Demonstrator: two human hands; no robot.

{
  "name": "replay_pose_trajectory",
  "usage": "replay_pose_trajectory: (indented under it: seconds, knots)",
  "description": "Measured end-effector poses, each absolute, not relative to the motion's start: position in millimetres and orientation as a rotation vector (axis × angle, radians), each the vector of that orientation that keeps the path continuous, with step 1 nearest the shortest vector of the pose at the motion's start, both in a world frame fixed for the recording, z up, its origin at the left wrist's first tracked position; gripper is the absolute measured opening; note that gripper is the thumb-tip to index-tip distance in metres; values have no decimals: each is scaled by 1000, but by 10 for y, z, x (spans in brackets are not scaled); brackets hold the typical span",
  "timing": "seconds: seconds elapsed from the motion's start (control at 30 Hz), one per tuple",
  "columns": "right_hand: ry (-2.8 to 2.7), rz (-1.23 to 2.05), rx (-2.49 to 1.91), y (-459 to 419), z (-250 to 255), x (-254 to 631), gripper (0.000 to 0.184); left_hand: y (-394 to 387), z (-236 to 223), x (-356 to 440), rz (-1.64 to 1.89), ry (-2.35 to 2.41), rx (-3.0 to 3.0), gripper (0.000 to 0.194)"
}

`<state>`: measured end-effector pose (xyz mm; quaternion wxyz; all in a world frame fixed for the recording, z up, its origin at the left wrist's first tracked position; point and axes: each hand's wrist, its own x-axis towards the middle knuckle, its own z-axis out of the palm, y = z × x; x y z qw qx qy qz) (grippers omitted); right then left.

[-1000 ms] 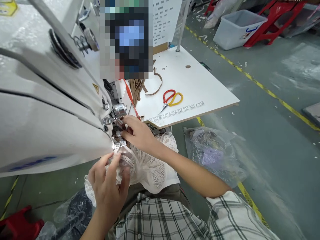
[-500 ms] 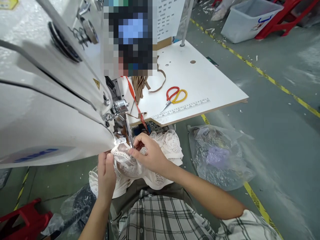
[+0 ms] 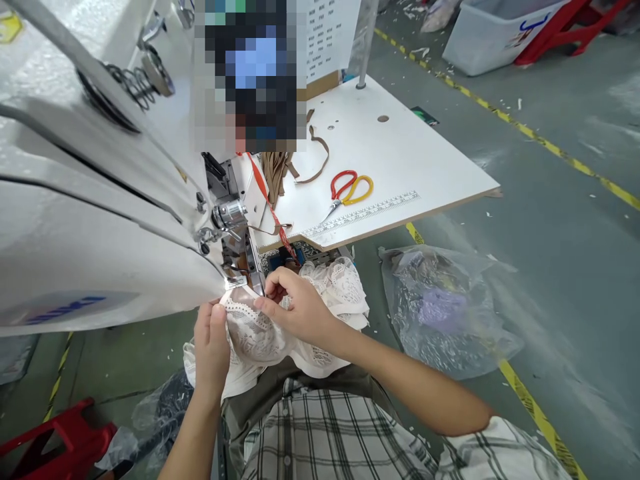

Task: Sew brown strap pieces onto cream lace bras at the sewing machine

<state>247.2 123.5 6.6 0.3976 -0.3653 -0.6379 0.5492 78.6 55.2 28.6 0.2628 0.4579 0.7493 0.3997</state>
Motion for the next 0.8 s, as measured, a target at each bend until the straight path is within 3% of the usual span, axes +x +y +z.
replay_pose_trajectory:
  seconds: [0.4,0.53,0.67,0.73,0.8]
  knots:
    - [-1540,1496,-908,1164,54,2486,24,607,308,753,1135,1973,1262,22]
    - [-1188,1972,-789,969,-29,2497,35,488,401,762,1032,1929,1230,23]
    - [-951,2399,-666,786,-135,2536,51,211,536,853,624,1810,1485,26]
    - [-1011,2326,-727,723,-136,2547,46,102,541,883,481,1754,1632,22]
    - [-1152,2145,-767,657,-93,2559,29,32,475,874,459,1781,1805,14]
